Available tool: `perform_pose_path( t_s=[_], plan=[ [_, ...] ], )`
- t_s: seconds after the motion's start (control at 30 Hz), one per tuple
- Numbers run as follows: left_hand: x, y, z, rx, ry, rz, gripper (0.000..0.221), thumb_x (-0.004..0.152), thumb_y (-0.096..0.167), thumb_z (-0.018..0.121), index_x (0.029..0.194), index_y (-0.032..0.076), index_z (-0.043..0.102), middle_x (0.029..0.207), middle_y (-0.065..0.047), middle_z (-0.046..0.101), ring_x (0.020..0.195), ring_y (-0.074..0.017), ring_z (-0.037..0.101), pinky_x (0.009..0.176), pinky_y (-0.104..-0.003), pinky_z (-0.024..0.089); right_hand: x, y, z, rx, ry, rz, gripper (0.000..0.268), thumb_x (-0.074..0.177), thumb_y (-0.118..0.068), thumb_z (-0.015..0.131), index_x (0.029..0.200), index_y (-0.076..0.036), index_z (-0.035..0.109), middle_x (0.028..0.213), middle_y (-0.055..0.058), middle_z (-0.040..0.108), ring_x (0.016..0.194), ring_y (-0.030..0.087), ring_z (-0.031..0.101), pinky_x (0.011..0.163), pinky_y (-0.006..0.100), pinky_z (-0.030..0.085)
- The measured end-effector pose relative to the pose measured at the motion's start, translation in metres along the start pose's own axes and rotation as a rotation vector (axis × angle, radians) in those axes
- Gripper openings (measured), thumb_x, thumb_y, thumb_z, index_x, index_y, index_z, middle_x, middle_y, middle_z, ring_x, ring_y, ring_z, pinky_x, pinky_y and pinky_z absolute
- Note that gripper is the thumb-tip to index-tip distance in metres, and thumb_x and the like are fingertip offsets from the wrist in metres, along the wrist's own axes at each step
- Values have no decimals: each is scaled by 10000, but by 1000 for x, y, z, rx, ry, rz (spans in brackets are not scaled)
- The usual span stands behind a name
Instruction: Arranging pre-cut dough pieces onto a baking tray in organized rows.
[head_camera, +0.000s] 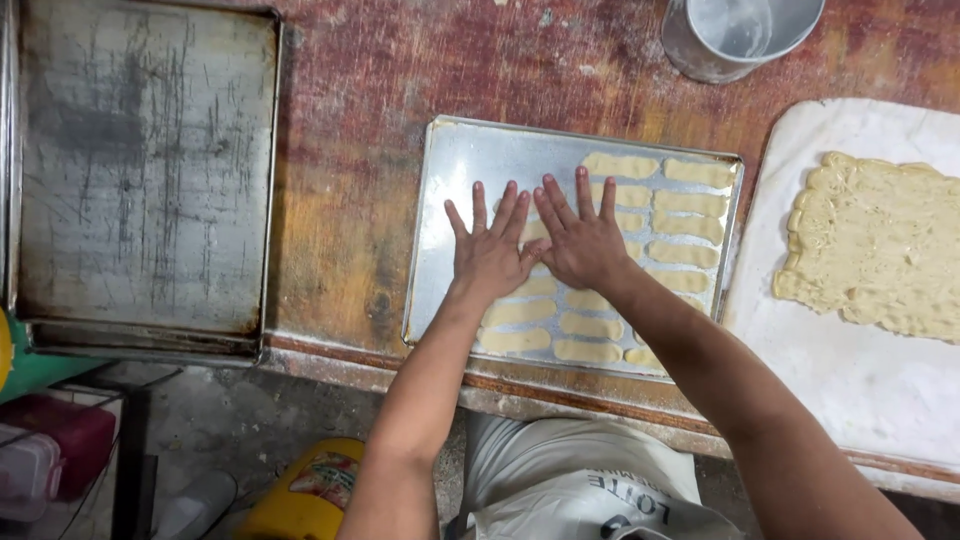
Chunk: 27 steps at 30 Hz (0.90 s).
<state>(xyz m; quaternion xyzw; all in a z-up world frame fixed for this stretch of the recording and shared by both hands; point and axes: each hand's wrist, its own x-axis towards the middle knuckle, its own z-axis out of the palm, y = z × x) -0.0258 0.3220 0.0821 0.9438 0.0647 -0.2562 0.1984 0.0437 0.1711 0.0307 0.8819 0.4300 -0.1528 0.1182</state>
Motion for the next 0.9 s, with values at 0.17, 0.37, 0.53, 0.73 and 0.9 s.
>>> perform_pose_path(
  t_s=[0.17, 0.37, 0.53, 0.73, 0.9],
  plan=[
    [2, 0, 22, -18, 31, -65, 819, 963, 688, 94, 1599, 172, 99, 1673, -31, 27, 1513, -398, -88, 1135, -705, -143, 1, 7, 24, 100, -8, 30, 770, 992, -650, 102, 1603, -183, 124, 1676, 51, 49, 1491, 475, -43, 1135, 705, -105],
    [1, 34, 46, 33, 210, -52, 778, 997, 602, 253, 1583, 95, 182, 1661, -116, 110, 1500, -454, 4, 1130, -735, -32, -78, 57, 40, 442, 237, 67, 777, 976, -523, 425, 1589, -122, 166, 1646, 157, 102, 1463, 495, 120, 1145, 675, 139],
    [50, 181, 123, 15, 505, 266, 674, 1007, 430, 479, 1526, 20, 348, 1607, -227, 252, 1463, -505, 169, 1115, -731, 92, -215, 174, 158, 529, 709, 291, 492, 929, -382, 654, 1363, -158, 592, 1434, 99, 532, 1282, 395, 521, 1063, 506, 414],
    [126, 377, 238, -64, 849, 779, 378, 871, 380, 657, 1171, 154, 699, 1178, -50, 638, 1186, -297, 559, 932, -486, 426, -397, 342, 292, 466, 782, 656, 95, 907, -170, 651, 978, -164, 713, 1024, 53, 651, 1012, 315, 623, 871, 398, 501],
    [146, 494, 280, 30, 574, 848, 333, 887, 349, 620, 1167, 184, 693, 1184, -12, 650, 1198, -246, 567, 981, -447, 414, -447, 394, 287, 317, 717, 801, 132, 902, -113, 690, 1021, -96, 745, 1031, 74, 684, 1064, 282, 648, 896, 367, 538]
  ],
)
